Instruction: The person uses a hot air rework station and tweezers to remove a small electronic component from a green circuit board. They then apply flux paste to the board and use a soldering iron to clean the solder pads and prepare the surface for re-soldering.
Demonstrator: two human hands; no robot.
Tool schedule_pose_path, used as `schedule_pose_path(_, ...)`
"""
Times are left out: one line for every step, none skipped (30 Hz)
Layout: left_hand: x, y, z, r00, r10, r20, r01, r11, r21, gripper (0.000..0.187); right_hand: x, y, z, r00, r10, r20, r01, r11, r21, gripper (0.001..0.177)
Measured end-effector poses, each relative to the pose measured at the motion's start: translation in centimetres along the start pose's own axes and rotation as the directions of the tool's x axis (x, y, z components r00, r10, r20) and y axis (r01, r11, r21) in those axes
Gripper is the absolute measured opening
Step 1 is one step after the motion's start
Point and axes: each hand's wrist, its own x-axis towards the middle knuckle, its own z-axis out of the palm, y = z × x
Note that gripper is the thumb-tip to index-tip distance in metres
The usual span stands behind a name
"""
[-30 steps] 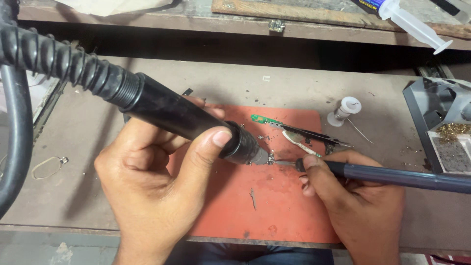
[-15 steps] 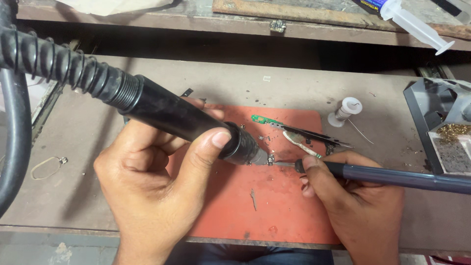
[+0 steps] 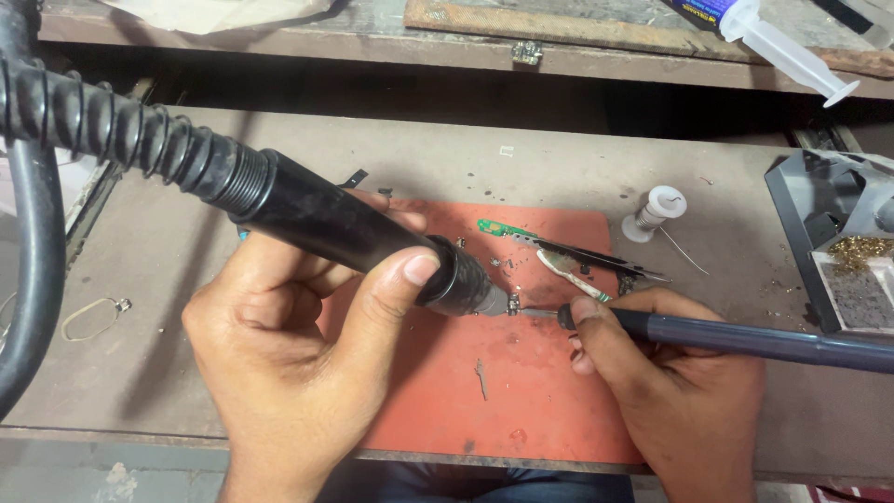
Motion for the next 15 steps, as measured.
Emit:
schedule_pose_path(-0.02,0.03,0.03,1.0,-0.004,-0.002,0.004,1.0,-0.009,0.026,-0.01,-0.03,-0.02,1.0,-0.001,0.002,0.001,1.0,-0.002,0.012)
schedule_pose_path(-0.06,0.07,0.06,1.0,-0.009,-0.004,0.009,1.0,-0.018,0.026,-0.02,-0.05,-0.03,1.0,-0.002,0.004,0.002,1.0,-0.004,0.012)
schedule_pose_path(-0.05,0.09,0.07,1.0,-0.011,-0.006,0.011,1.0,-0.026,0.026,0.0,-0.07,-0.02,1.0,-0.005,0.005,0.005,1.0,-0.004,0.012)
schedule_pose_path(-0.03,0.1,0.1,1.0,-0.005,-0.003,0.005,1.0,-0.023,0.026,-0.03,-0.09,0.0,1.0,-0.004,0.0,0.004,1.0,-0.007,0.013)
schedule_pose_path(-0.01,0.1,0.12,1.0,0.0,-0.001,0.0,1.0,-0.02,0.025,-0.08,-0.11,0.05,1.0,-0.004,-0.005,0.004,1.0,-0.01,0.013)
schedule_pose_path(0.0,0.1,0.14,1.0,0.006,0.002,-0.006,1.0,-0.017,0.025,-0.1,-0.12,0.08,1.0,-0.003,-0.01,0.003,1.0,-0.012,0.013)
schedule_pose_path(-0.02,0.11,0.14,1.0,0.002,-0.002,-0.002,1.0,-0.012,0.025,-0.08,-0.12,0.04,1.0,-0.005,-0.003,0.005,1.0,-0.005,0.013)
schedule_pose_path(-0.06,0.11,0.14,1.0,-0.002,-0.006,0.002,1.0,-0.007,0.025,-0.05,-0.11,0.0,1.0,-0.006,0.003,0.006,1.0,0.002,0.013)
schedule_pose_path(-0.08,0.11,0.12,1.0,-0.005,-0.01,0.005,1.0,-0.001,0.024,-0.03,-0.1,-0.02,1.0,-0.008,0.009,0.008,1.0,0.01,0.013)
schedule_pose_path(-0.09,0.1,0.1,1.0,-0.003,-0.01,0.003,1.0,-0.001,0.024,-0.05,-0.1,-0.02,1.0,-0.01,0.007,0.01,1.0,0.006,0.013)
schedule_pose_path(-0.08,0.09,0.07,1.0,0.0,-0.01,0.0,1.0,-0.001,0.024,-0.05,-0.11,-0.02,1.0,-0.013,0.004,0.013,1.0,0.004,0.013)
schedule_pose_path(-0.06,0.08,0.04,1.0,0.004,-0.011,-0.004,1.0,-0.001,0.024,-0.05,-0.13,0.0,1.0,-0.017,0.001,0.017,1.0,0.001,0.013)
schedule_pose_path(-0.04,0.05,0.05,1.0,0.011,-0.009,-0.011,1.0,-0.009,0.024,-0.05,-0.14,0.01,1.0,-0.019,0.0,0.019,1.0,-0.002,0.013)
schedule_pose_path(-0.01,0.02,0.08,1.0,0.019,-0.007,-0.019,1.0,-0.017,0.024,-0.05,-0.15,0.03,1.0,-0.02,-0.001,0.02,1.0,-0.005,0.013)
schedule_pose_path(0.0,0.02,0.09,1.0,0.026,-0.005,-0.026,0.999,-0.025,0.024,-0.06,-0.14,0.05,1.0,-0.021,-0.002,0.021,1.0,-0.008,0.013)
